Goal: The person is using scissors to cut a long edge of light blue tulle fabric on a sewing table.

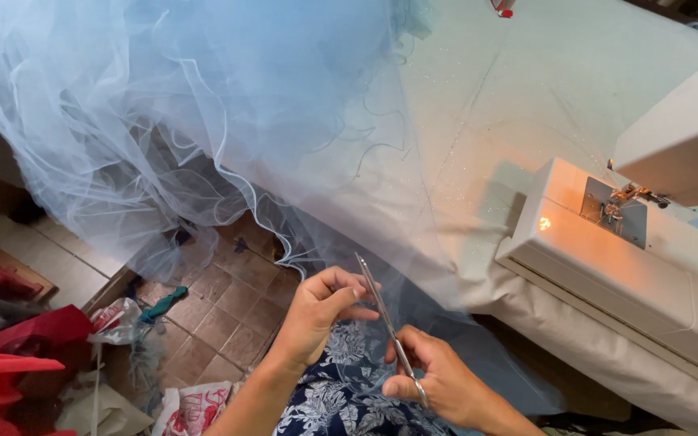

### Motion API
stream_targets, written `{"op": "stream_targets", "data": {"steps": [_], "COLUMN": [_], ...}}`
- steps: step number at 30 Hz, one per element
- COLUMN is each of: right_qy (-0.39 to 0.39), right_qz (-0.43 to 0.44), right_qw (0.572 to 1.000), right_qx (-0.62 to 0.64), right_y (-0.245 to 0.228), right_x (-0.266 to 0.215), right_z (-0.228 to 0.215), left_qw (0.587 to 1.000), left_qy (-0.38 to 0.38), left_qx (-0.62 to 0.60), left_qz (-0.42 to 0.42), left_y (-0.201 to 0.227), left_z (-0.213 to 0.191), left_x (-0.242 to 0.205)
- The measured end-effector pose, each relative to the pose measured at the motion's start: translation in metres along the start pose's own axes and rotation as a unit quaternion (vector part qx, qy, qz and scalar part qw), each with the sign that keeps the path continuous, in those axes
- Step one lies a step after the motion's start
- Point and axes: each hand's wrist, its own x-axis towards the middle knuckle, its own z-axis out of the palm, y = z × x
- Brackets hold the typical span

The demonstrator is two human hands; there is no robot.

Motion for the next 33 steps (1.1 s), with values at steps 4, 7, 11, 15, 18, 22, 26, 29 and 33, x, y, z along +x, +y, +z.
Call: {"op": "stream_targets", "data": {"steps": [4, 7, 11, 15, 18, 22, 26, 29, 33], "right_qy": [0.039, 0.050, 0.043, 0.010, 0.015, 0.009, 0.010, 0.024, 0.006], "right_qz": [0.003, -0.022, -0.027, -0.049, -0.057, -0.035, -0.047, -0.052, -0.056], "right_qw": [0.999, 0.996, 0.998, 0.998, 0.997, 0.998, 0.997, 0.996, 0.994], "right_qx": [0.006, 0.066, 0.025, 0.036, 0.050, 0.055, 0.067, 0.065, 0.097], "right_y": [-0.001, 0.012, 0.007, -0.006, -0.019, -0.021, -0.042, -0.049, -0.053], "right_x": [0.009, 0.011, 0.012, 0.019, 0.020, 0.025, 0.030, 0.033, 0.042], "right_z": [0.006, 0.009, 0.002, 0.000, 0.003, 0.003, 0.003, 0.004, 0.005], "left_qw": [1.000, 0.999, 0.999, 0.998, 0.997, 0.997, 0.992, 0.990, 0.990], "left_qy": [-0.019, -0.025, -0.012, -0.028, -0.021, 0.000, 0.017, 0.021, 0.026], "left_qx": [-0.005, -0.006, 0.022, 0.041, 0.059, 0.067, 0.116, 0.137, 0.136], "left_qz": [0.009, 0.019, 0.032, 0.048, 0.052, 0.048, 0.040, 0.025, 0.022], "left_y": [0.003, 0.002, 0.004, 0.006, 0.012, 0.006, 0.014, 0.016, 0.018], "left_z": [-0.001, -0.003, -0.005, -0.006, -0.004, -0.008, -0.003, -0.003, -0.003], "left_x": [-0.001, -0.001, -0.003, -0.005, -0.007, -0.004, -0.007, -0.008, -0.009]}}
